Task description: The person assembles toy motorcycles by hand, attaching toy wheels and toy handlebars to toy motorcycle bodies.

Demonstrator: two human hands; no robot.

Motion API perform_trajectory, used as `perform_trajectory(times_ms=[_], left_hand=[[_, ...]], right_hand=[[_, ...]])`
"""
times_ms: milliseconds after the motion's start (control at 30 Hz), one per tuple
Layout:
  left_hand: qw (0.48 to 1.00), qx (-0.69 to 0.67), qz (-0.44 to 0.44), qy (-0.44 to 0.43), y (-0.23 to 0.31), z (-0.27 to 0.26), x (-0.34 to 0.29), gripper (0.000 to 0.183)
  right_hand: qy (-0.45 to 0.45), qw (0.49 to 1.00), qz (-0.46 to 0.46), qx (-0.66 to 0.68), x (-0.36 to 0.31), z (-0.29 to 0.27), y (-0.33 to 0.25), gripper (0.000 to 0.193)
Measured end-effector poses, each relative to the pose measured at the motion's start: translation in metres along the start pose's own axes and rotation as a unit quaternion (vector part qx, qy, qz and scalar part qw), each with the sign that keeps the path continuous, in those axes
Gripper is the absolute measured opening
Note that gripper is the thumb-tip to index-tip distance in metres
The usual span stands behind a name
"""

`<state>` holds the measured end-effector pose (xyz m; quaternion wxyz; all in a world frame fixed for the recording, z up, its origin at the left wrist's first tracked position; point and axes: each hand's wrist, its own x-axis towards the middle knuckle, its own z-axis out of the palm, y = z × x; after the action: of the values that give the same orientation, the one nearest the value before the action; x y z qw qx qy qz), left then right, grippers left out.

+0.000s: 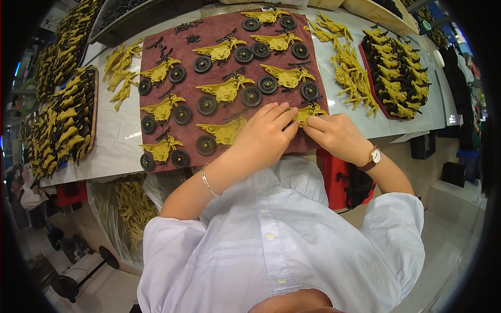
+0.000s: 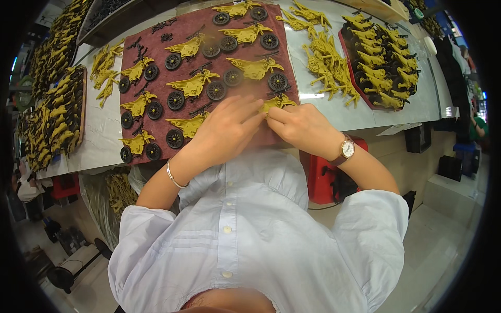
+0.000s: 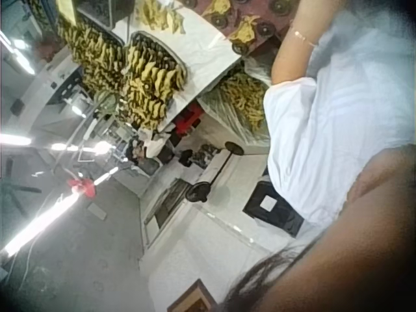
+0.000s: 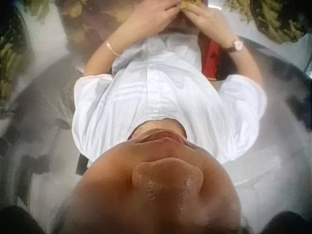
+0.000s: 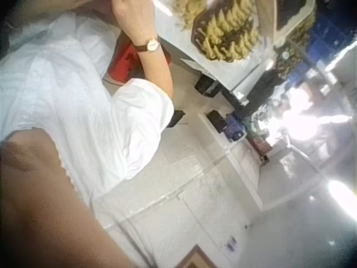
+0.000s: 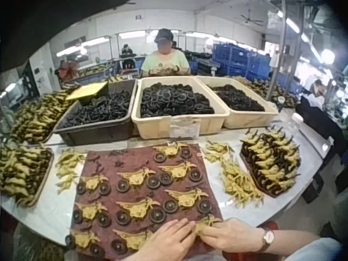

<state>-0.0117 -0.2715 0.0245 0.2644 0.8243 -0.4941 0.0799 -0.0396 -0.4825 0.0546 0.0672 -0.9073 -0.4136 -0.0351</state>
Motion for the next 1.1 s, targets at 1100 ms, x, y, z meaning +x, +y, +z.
perform_trajectory(times_ms=[1100], left_hand=[[0.989, 0.081, -0.114, 0.054, -0.003, -0.005, 0.013, 0.019]], right_hand=[[0.345, 0.836, 0.394, -0.163, 0.018, 0.018, 0.087, 0.027]])
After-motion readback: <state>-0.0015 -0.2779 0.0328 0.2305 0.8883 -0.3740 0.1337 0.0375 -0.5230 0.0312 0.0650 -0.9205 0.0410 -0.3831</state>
